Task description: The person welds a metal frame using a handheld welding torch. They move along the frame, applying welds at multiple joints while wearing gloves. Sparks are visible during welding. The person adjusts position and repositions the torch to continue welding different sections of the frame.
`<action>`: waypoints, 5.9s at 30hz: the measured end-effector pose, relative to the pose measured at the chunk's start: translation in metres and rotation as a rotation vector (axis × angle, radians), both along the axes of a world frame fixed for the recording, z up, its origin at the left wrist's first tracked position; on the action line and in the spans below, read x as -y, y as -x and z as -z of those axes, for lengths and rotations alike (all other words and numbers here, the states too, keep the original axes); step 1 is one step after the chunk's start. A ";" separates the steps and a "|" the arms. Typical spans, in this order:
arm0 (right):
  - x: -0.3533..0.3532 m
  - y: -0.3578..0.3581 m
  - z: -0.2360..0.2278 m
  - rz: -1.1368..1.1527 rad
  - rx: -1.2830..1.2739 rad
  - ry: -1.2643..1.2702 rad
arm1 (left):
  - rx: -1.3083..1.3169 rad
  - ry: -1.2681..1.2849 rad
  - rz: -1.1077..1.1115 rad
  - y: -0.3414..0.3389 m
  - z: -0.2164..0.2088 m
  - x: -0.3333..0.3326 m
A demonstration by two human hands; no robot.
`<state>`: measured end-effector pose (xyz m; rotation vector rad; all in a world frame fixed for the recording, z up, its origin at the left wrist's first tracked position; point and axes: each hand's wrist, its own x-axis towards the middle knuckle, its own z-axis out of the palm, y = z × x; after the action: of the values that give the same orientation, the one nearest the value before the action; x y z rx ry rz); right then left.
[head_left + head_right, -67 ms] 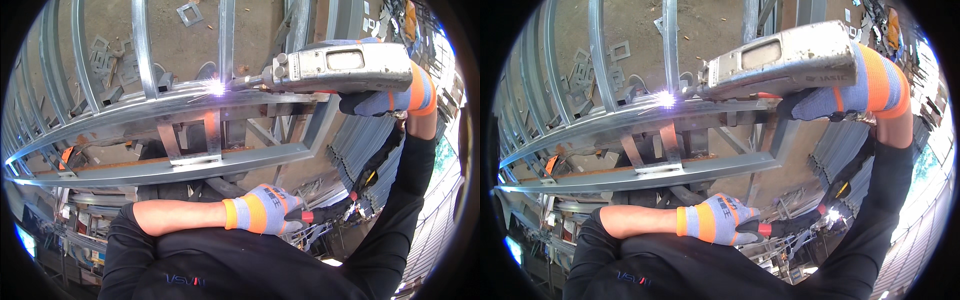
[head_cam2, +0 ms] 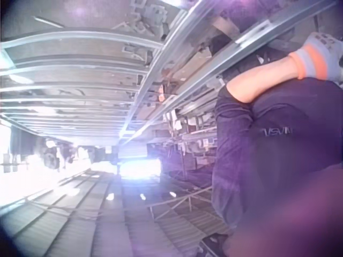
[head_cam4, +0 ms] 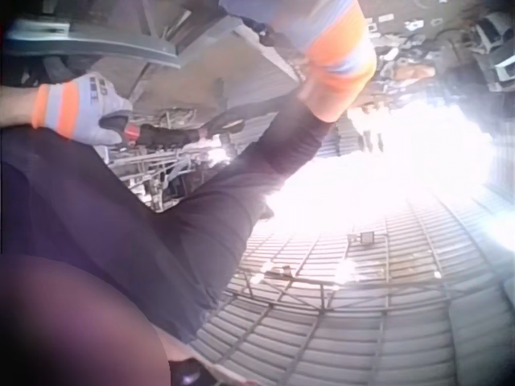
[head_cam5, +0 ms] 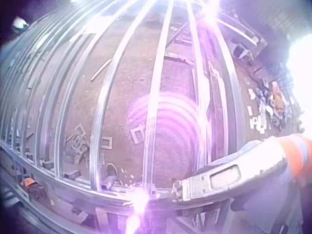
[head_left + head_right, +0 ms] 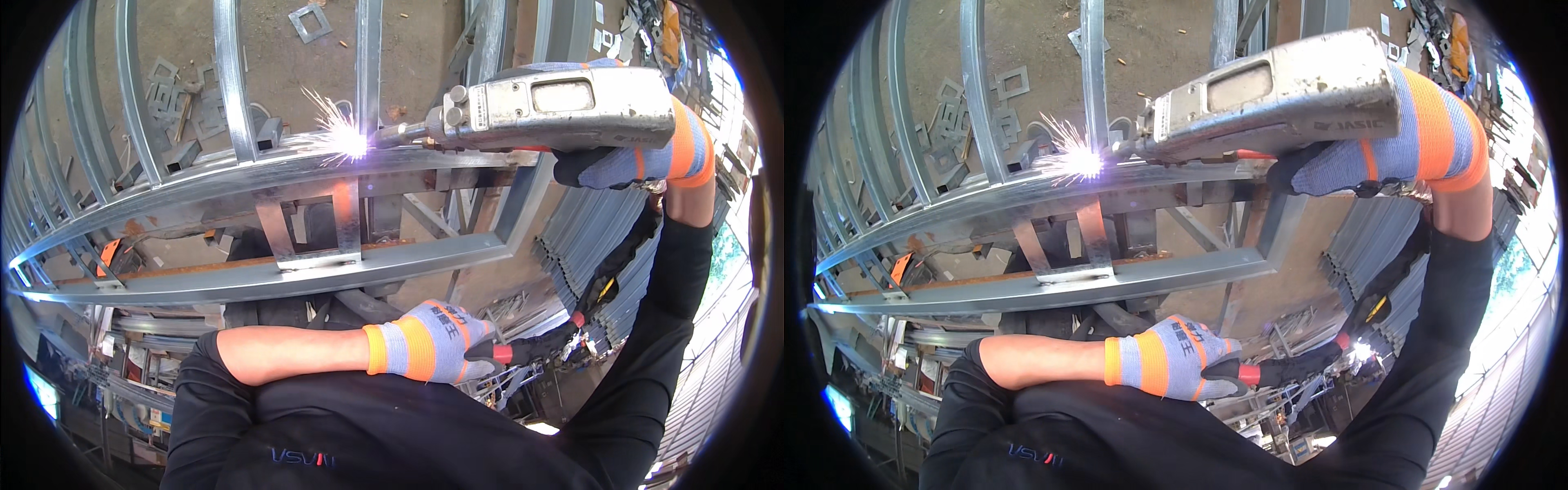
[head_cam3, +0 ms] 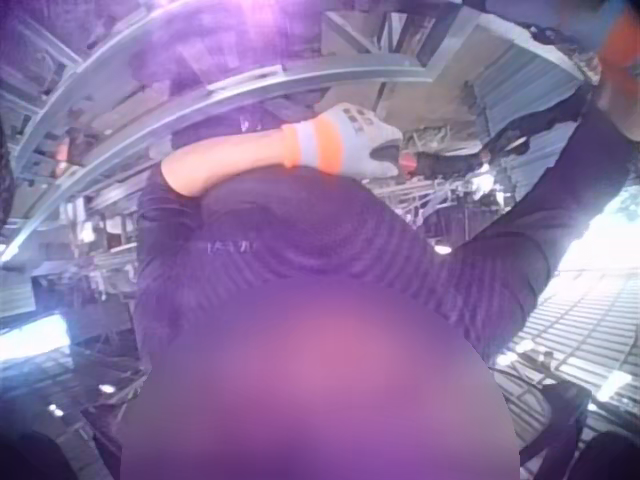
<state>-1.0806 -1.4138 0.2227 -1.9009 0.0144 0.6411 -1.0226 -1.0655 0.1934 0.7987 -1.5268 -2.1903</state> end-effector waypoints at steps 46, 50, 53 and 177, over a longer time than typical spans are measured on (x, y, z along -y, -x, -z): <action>0.004 0.005 0.009 0.034 -0.022 -0.074 | 0.027 -0.030 0.052 0.003 0.002 0.014; 0.005 0.005 0.013 0.006 0.018 -0.077 | 0.015 -0.075 0.022 0.001 0.000 0.017; 0.006 0.010 -0.007 0.048 -0.103 -0.042 | 0.033 -0.014 -0.013 0.013 0.006 0.004; 0.093 0.067 -0.004 -0.179 -0.306 -0.053 | -0.115 0.016 -0.079 0.095 -0.022 0.071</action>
<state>-1.1478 -1.5066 0.2269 -1.7495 0.0223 1.0397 -1.1171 -1.1369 0.2156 0.7028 -1.4306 -2.1260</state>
